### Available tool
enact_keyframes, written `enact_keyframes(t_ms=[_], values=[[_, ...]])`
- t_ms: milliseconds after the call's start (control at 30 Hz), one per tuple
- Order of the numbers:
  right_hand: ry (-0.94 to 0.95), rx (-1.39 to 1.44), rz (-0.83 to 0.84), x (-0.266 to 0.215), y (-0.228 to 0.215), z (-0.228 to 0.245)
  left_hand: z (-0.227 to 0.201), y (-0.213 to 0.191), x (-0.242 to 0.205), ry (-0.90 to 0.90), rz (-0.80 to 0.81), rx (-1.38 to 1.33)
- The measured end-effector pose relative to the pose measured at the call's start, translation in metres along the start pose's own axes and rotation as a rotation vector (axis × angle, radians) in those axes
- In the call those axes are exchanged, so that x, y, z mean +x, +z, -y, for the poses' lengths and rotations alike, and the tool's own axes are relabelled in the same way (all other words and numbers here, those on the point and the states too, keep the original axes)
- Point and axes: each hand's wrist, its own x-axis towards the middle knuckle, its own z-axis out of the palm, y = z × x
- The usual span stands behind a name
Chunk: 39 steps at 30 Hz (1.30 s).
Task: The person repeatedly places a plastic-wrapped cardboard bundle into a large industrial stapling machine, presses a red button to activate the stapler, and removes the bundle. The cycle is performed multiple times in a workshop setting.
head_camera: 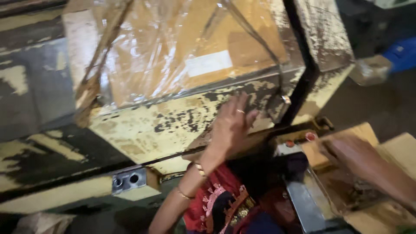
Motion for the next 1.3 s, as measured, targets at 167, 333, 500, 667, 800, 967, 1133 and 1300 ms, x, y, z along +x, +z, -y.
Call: enact_keyframes(t_ms=[167, 333, 500, 667, 800, 967, 1133, 1300], values=[[-0.435, 0.315, -0.667, 0.103, -0.179, 0.116, 0.071, -0.087, 0.06, -0.066, -0.064, 0.364], [-0.591, 0.291, -0.909, 0.204, -0.264, 0.18, 0.131, -0.127, 0.106, -0.166, -0.01, 0.568], [-0.39, 0.342, -0.802, 0.249, -0.267, 0.208, 0.152, -0.127, 0.112, -0.284, 0.055, 0.477], [-0.335, 0.413, -0.691, 0.254, -0.261, 0.206, 0.157, -0.124, 0.109, -0.256, 0.025, 0.482], [-0.328, 0.411, -0.715, 0.255, -0.259, 0.203, 0.155, -0.123, 0.11, -0.265, 0.028, 0.467], [-0.304, 0.385, -0.723, 0.256, -0.258, 0.205, 0.154, -0.125, 0.11, -0.269, 0.044, 0.463], [-0.317, 0.407, -0.678, 0.254, -0.26, 0.205, 0.155, -0.125, 0.111, -0.284, 0.07, 0.465], [-0.305, 0.425, -0.663, 0.252, -0.261, 0.205, 0.156, -0.124, 0.111, -0.284, 0.071, 0.456]])
